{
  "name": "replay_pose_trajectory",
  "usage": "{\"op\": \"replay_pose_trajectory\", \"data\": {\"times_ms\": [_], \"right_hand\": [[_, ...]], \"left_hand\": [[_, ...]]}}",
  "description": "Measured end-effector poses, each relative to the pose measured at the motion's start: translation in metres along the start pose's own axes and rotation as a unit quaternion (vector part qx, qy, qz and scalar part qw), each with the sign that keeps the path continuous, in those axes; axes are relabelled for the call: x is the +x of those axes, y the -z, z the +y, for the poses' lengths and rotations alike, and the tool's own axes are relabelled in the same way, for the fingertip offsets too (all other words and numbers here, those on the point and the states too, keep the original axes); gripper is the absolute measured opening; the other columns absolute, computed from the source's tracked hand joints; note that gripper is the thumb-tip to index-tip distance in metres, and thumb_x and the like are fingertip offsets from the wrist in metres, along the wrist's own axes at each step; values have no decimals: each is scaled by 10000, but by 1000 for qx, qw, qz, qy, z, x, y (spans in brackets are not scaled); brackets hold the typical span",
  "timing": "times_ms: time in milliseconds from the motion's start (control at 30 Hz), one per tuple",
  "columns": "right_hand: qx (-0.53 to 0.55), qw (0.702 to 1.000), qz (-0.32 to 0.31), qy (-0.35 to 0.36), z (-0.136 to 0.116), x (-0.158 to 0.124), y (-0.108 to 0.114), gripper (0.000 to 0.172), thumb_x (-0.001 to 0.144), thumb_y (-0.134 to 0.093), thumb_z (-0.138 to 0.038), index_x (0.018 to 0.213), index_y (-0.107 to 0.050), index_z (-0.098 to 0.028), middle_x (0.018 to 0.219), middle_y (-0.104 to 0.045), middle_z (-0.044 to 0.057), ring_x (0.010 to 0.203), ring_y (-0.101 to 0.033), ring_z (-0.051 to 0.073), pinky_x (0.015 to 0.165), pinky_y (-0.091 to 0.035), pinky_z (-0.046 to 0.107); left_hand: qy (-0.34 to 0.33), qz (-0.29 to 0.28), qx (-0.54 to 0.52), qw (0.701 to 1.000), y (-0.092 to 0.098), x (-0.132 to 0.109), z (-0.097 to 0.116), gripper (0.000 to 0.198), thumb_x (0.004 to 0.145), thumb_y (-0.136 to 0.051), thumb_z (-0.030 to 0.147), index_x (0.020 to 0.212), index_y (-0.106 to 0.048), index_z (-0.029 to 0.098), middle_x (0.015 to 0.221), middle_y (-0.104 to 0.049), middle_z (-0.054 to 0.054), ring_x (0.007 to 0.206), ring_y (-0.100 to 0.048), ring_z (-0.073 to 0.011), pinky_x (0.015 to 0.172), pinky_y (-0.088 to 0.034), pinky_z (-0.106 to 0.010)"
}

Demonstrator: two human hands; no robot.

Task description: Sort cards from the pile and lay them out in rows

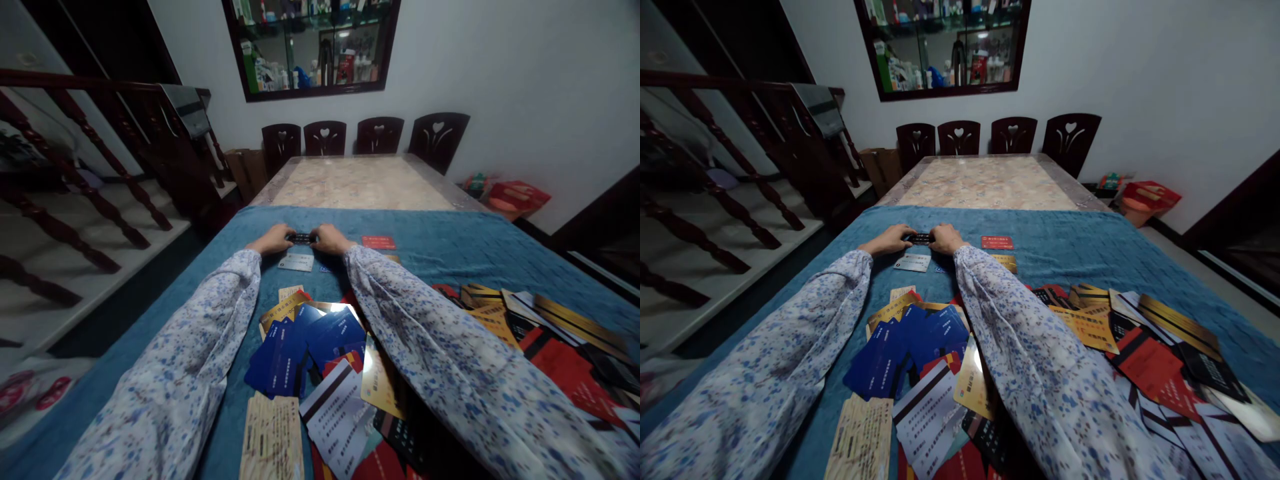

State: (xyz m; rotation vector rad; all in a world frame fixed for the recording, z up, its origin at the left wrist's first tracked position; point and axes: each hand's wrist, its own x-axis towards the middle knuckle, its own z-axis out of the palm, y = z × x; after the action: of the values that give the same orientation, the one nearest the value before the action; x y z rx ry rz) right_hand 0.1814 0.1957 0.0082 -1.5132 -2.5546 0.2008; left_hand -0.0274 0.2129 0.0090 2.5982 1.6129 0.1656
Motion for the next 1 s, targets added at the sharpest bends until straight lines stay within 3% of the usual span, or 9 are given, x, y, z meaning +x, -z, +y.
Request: {"op": "replay_pose_trajectory", "data": {"times_ms": [367, 500, 667, 1000], "right_hand": [[-25, 999, -17, 13, -3, 0, 6, 387, 915, -613, -251, 1279, -729, -186, 1285, -695, 165, 1141, -674, 266, 944, -499, 275], [-29, 998, -41, 38, 0, 2, 11, 395, 887, -654, -210, 1275, -724, -194, 1226, -732, 126, 1162, -665, 245, 959, -483, 249], [-30, 998, -33, 40, 6, -3, 16, 492, 870, -701, -238, 1356, -659, -179, 1291, -693, 140, 1118, -671, 220, 946, -479, 245], [-36, 997, -6, 61, 18, -28, 32, 383, 902, -620, -228, 1272, -719, -207, 1291, -694, 114, 1149, -642, 239, 954, -473, 285]], "left_hand": [[18, 14, -8, 1000, -5, 4, 3, 431, 731, -637, 152, 1143, -762, 167, 1122, -754, -96, 1090, -675, -291, 1013, -514, -349], [20, 41, -15, 999, -9, -3, 4, 373, 759, -632, 164, 1109, -763, 169, 1095, -727, -111, 1075, -663, -292, 1025, -510, -381], [10, 82, -40, 996, -14, -10, 3, 302, 782, -607, 184, 1048, -750, 173, 1148, -643, -109, 1088, -631, -267, 1048, -505, -389], [-45, 143, -62, 987, -9, -16, 16, 192, 818, -543, 201, 846, -729, 158, 1071, -632, -105, 994, -608, -227, 981, -534, -374]]}}
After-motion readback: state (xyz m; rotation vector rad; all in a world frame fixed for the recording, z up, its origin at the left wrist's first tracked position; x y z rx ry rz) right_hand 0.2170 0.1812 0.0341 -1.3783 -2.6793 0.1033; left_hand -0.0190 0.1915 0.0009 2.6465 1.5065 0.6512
